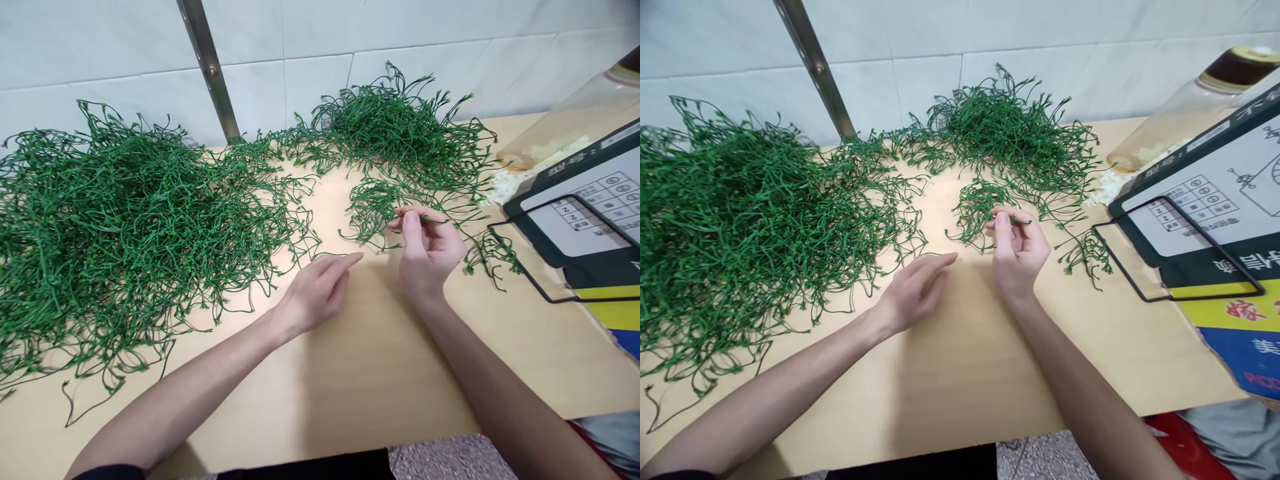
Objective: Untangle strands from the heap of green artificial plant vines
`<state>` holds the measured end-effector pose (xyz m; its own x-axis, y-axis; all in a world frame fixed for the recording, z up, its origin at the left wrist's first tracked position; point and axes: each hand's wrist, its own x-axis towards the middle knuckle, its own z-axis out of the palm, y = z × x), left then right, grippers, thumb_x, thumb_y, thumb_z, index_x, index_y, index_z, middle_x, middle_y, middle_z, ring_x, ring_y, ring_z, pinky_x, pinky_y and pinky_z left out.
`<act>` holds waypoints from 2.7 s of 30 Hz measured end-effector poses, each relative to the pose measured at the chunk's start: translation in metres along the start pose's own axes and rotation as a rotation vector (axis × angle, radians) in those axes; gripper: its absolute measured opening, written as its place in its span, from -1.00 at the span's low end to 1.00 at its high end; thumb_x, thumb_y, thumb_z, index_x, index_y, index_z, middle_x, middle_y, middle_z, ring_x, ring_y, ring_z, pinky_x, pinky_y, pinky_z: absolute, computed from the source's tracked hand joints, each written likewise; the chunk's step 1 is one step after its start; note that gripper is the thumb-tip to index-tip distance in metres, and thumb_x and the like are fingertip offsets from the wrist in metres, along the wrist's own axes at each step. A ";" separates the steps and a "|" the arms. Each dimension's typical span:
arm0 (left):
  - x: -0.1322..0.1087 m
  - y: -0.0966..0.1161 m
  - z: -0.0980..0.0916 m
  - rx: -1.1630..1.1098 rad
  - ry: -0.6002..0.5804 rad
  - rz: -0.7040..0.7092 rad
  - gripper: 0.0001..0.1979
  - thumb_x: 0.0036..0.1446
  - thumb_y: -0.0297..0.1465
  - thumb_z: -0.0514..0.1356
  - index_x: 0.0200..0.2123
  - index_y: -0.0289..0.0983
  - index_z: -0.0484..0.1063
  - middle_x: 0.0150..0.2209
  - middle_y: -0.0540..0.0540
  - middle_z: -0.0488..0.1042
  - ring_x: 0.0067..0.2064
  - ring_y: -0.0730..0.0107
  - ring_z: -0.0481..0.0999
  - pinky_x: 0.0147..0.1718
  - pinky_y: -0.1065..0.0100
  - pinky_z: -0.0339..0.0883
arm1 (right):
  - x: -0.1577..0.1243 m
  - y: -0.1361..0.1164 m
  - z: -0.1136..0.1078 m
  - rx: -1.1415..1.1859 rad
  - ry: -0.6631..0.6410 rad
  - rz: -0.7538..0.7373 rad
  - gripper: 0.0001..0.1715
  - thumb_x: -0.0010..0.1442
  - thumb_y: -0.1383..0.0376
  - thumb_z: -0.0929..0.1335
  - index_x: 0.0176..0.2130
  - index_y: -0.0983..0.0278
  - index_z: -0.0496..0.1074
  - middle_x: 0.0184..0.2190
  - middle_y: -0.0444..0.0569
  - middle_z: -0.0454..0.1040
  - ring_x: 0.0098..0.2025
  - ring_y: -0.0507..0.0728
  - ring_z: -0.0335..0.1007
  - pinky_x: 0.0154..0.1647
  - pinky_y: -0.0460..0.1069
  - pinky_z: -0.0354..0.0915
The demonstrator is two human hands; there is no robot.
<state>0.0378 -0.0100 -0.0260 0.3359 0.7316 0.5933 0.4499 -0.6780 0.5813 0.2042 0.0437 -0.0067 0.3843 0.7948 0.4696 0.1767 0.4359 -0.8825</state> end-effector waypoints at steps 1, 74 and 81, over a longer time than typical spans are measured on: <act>0.000 0.001 0.001 0.007 -0.049 -0.023 -0.58 0.27 -0.53 0.02 0.18 -0.20 0.26 0.00 -0.21 0.53 -0.02 0.27 0.55 -0.04 0.21 0.47 | 0.000 0.000 0.000 0.001 0.001 -0.002 -0.75 0.19 0.07 0.40 -0.32 0.21 0.45 -0.29 0.04 0.51 -0.36 0.14 0.50 -0.26 0.10 0.50; 0.009 0.000 -0.004 -0.189 0.348 -0.572 -0.89 0.15 -0.35 0.26 -0.33 -0.28 0.51 -0.41 -0.04 0.57 -0.44 0.49 0.47 -0.44 0.44 0.31 | -0.007 0.001 -0.015 -0.129 -0.791 -0.724 -0.61 0.15 0.13 0.41 -0.03 0.18 0.44 -0.24 0.04 0.57 -0.22 0.22 0.52 -0.20 0.15 0.43; 0.009 0.000 -0.005 -0.190 0.329 -0.542 -0.90 0.21 -0.41 0.20 -0.30 -0.28 0.53 -0.36 -0.06 0.57 -0.40 0.48 0.50 -0.43 0.46 0.35 | -0.002 -0.003 -0.016 -0.092 -0.919 -0.381 -0.37 0.15 -0.12 0.37 0.02 0.24 0.42 -0.13 0.12 0.56 -0.09 0.26 0.51 -0.06 0.13 0.43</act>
<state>0.0368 -0.0038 -0.0173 -0.1809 0.9331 0.3107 0.3205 -0.2428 0.9156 0.2177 0.0344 -0.0055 -0.5562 0.6436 0.5257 0.2267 0.7261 -0.6491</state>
